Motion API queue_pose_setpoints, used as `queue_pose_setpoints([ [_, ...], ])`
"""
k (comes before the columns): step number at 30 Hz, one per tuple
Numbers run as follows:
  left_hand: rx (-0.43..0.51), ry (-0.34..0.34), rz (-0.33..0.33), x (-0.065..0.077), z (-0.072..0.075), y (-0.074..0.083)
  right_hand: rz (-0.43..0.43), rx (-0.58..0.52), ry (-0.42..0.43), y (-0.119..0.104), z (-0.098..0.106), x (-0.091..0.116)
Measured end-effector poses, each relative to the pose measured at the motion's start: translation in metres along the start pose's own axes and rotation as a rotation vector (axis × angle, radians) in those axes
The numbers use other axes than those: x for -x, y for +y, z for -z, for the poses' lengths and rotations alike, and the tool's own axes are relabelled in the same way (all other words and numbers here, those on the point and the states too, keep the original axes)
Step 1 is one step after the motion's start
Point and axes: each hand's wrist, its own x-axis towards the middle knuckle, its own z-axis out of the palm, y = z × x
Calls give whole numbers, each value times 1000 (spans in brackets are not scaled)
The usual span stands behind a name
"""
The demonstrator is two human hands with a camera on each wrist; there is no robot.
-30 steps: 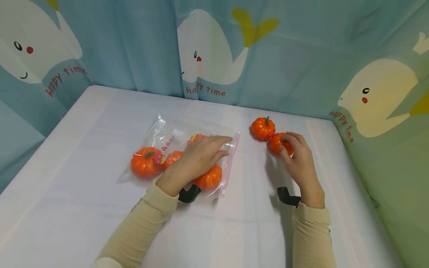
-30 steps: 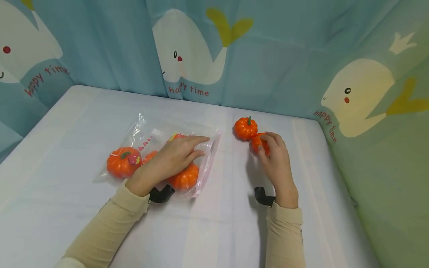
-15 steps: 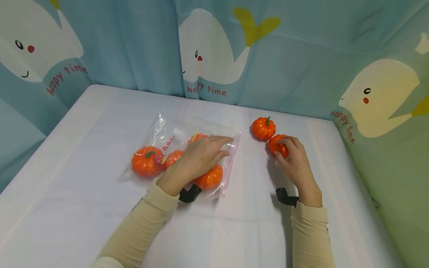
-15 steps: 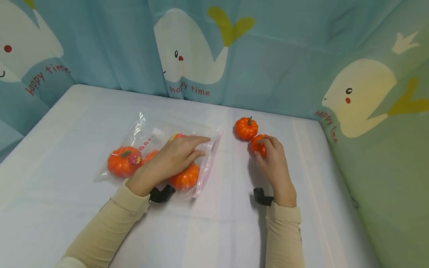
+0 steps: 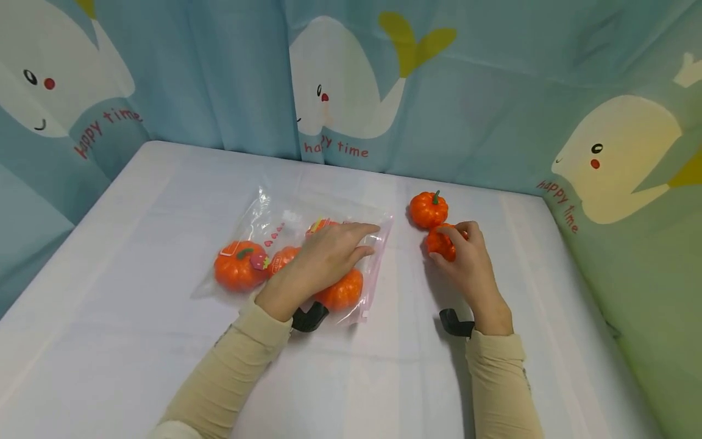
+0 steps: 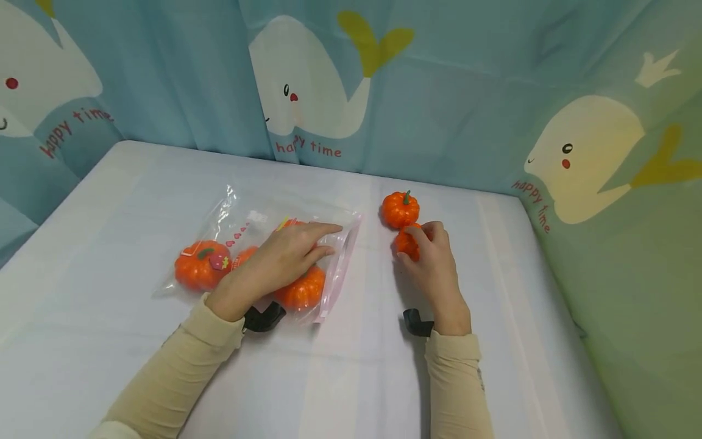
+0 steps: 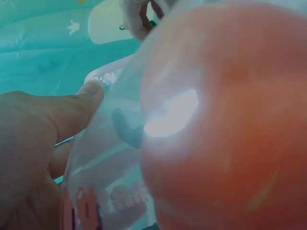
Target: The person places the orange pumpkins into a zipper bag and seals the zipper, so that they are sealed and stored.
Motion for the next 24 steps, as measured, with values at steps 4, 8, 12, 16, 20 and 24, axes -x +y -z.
queue_pose_setpoints([
  [4, 7, 2, 4, 1, 0, -1, 42, 13, -47, -2, -1, -1],
  [8, 13, 16, -1, 0, -2, -1, 109, 38, -38, 2, -2, 0],
  [12, 13, 20, 3, 0, -2, 0, 231, 43, -30, 6, -2, 1],
  [16, 4, 16, 25, 0, -1, 1, 370, 29, -43, 7, -1, 1],
  [20, 2, 15, 28, 1, 1, 0, 504, 14, -70, 1, 1, 1],
  [24, -11, 18, 30, 0, 2, -1, 618, -36, -109, -11, -1, 0],
])
